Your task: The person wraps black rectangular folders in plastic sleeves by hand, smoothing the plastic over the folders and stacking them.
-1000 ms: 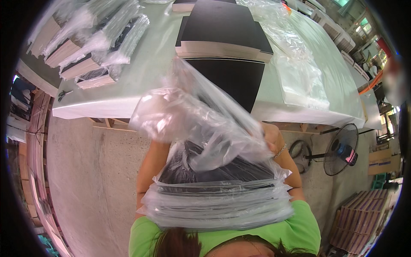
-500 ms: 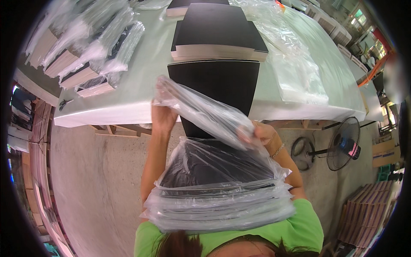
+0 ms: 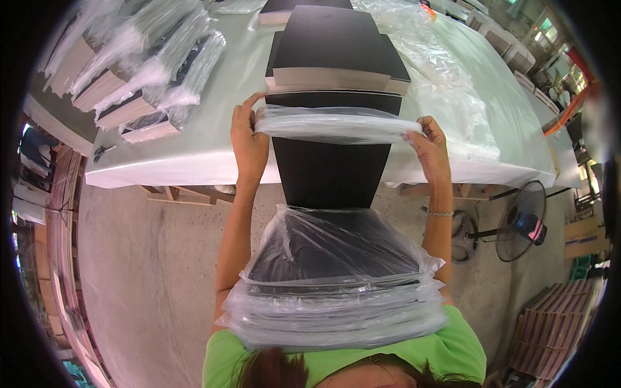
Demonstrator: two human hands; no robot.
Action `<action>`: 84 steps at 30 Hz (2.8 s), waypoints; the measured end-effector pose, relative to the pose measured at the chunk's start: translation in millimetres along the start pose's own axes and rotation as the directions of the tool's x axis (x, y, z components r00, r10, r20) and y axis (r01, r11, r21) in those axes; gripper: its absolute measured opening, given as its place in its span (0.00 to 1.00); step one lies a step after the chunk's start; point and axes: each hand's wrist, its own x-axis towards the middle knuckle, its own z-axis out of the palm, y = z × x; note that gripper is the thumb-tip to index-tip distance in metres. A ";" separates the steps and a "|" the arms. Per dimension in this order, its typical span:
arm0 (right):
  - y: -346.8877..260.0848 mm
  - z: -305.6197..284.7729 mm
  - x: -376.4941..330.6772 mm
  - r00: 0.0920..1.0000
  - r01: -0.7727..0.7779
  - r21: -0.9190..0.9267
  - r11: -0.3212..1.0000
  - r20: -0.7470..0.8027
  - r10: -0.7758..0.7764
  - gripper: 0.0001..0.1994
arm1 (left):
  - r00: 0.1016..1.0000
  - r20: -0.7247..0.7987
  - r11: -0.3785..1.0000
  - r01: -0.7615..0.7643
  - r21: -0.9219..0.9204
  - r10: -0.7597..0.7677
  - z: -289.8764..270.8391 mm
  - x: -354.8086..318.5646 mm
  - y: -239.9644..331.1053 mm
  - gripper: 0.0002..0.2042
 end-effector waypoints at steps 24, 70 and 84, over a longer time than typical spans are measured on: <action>-27.2 16.6 -21.7 0.999 -0.047 0.535 0.843 0.041 0.030 0.16 | 0.836 0.389 0.347 0.523 -0.778 -0.388 -57.3 -29.5 32.7 0.25; 51.4 -177.5 95.6 0.749 -0.227 -0.883 0.411 -0.428 -0.506 0.12 | 0.321 0.246 0.158 0.844 -0.513 -0.915 -28.5 -231.4 -220.8 0.11; -23.6 -96.7 100.5 0.804 0.202 -0.822 0.532 -0.171 -0.570 0.09 | 0.940 -0.001 0.810 0.293 -0.508 -0.341 -37.4 -76.8 -26.4 0.09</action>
